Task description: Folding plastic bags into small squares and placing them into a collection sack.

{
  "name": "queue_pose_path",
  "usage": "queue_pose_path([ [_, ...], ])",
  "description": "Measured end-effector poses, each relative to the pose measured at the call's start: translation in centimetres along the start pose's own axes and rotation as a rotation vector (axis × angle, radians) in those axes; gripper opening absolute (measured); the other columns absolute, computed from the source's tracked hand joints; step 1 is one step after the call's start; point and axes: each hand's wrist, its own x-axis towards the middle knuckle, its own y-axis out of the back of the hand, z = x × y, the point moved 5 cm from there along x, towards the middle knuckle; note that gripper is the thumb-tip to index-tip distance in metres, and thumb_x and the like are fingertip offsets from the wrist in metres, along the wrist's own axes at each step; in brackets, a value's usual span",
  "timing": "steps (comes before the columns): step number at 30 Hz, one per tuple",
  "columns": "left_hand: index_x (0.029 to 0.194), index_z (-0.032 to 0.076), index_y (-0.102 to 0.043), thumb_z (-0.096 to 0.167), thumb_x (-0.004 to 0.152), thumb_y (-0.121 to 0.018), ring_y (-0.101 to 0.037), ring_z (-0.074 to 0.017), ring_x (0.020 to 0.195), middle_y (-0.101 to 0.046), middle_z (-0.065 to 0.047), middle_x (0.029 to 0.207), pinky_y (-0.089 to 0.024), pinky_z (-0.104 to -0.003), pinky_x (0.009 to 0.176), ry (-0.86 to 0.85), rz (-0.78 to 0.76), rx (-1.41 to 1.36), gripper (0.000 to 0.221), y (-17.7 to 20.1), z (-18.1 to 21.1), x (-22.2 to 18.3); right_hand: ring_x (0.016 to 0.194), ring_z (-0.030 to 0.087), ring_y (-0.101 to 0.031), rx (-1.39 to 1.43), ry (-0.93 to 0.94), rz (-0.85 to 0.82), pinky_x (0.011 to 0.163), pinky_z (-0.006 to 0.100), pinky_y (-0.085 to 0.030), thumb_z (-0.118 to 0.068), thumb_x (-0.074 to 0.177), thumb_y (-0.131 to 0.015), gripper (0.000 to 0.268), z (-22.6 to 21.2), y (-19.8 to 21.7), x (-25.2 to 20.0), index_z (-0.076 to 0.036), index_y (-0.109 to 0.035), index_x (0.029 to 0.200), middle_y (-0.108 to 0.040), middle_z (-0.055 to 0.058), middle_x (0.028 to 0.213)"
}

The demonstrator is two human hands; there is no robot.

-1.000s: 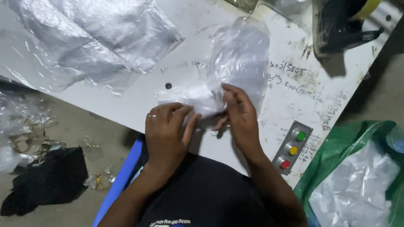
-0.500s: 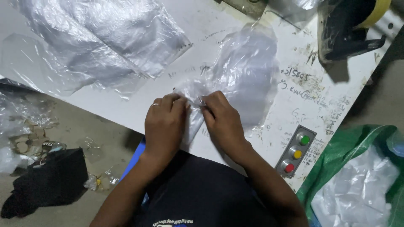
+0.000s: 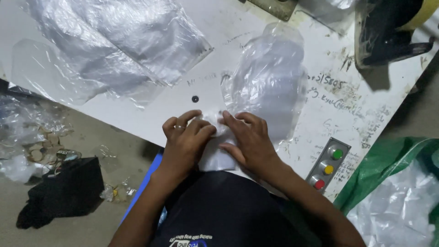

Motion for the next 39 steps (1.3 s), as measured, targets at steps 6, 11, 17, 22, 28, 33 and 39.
queue_pose_path([
  [6, 0.113, 0.024, -0.065, 0.051, 0.099, -0.059, -0.053, -0.0244, 0.113, -0.061, 0.002, 0.099, -0.027, -0.046, 0.100, 0.060, -0.260, -0.068, 0.031, -1.0, -0.2, -1.0, 0.104, 0.028, -0.054, -0.046, 0.087, -0.267, 0.088, 0.044, -0.040, -0.049, 0.105, -0.049, 0.037, 0.8, 0.1, 1.9, -0.020, -0.065, 0.120, -0.061, -0.001, 0.100],
  [11, 0.107, 0.026, -0.066, 0.049, 0.099, -0.063, -0.059, -0.0212, 0.095, -0.055, 0.005, 0.088, -0.032, -0.043, 0.094, 0.102, -0.151, -0.039, 0.025, -0.5, -0.7, -1.1, 0.087, 0.030, -0.056, 0.059, 0.064, -0.258, 0.077, 0.043, -0.046, -0.041, 0.106, -0.050, 0.033, 0.6, 0.6, 2.5, -0.015, -0.061, 0.122, -0.057, 0.005, 0.094],
  [17, 0.112, 0.022, -0.066, 0.049, 0.090, -0.072, -0.062, -0.0250, 0.082, -0.056, 0.001, 0.081, -0.039, -0.045, 0.086, 0.233, -0.236, -0.049, 0.035, 0.2, -0.8, 0.7, 0.077, 0.026, -0.057, -0.003, 0.026, -0.209, 0.071, 0.039, -0.047, -0.032, 0.106, -0.056, 0.020, 0.1, 0.6, 3.3, -0.013, -0.065, 0.106, -0.056, 0.004, 0.085],
  [22, 0.095, 0.016, -0.073, 0.030, 0.082, -0.085, -0.066, -0.0308, 0.084, -0.068, -0.008, 0.088, -0.044, -0.043, 0.080, 0.535, -0.364, -0.469, 0.022, 1.6, -1.1, 1.3, 0.073, 0.023, -0.062, 0.368, -0.284, -0.108, 0.068, 0.035, -0.051, -0.027, 0.099, -0.067, 0.022, 0.2, 3.6, 3.5, -0.015, -0.068, 0.117, -0.067, 0.006, 0.087],
  [28, 0.098, 0.004, -0.066, 0.000, 0.086, -0.078, -0.068, -0.0163, 0.092, -0.069, -0.009, 0.096, -0.059, -0.022, 0.076, 0.656, -0.070, -1.030, 0.017, 6.8, 0.0, 1.7, 0.070, 0.011, -0.063, 0.668, -0.668, 0.441, 0.056, 0.020, -0.054, -0.007, 0.099, -0.072, 0.014, 5.8, 15.0, 1.4, -0.007, -0.066, 0.112, -0.072, 0.007, 0.105],
  [33, 0.095, -0.003, -0.063, -0.009, 0.083, -0.082, -0.069, -0.0301, 0.096, -0.069, -0.020, 0.097, -0.059, -0.037, 0.088, 0.160, 0.224, -0.634, 0.024, 9.8, 1.9, 3.0, 0.068, 0.017, -0.062, 0.175, -0.443, 0.945, 0.048, 0.026, -0.052, 0.004, 0.112, -0.069, 0.009, 17.5, 24.6, -0.6, 0.000, -0.063, 0.118, -0.068, 0.015, 0.101],
  [39, 0.104, 0.002, -0.060, -0.009, 0.088, -0.078, -0.070, -0.0309, 0.104, -0.069, -0.015, 0.104, -0.058, -0.038, 0.095, 0.121, 0.176, -0.644, 0.026, 7.5, 3.6, 3.1, 0.092, 0.006, -0.049, 0.256, -0.458, 0.391, 0.086, 0.030, -0.044, -0.032, 0.126, -0.067, 0.015, 23.7, 24.8, 0.3, -0.020, -0.065, 0.118, -0.057, -0.007, 0.101],
])
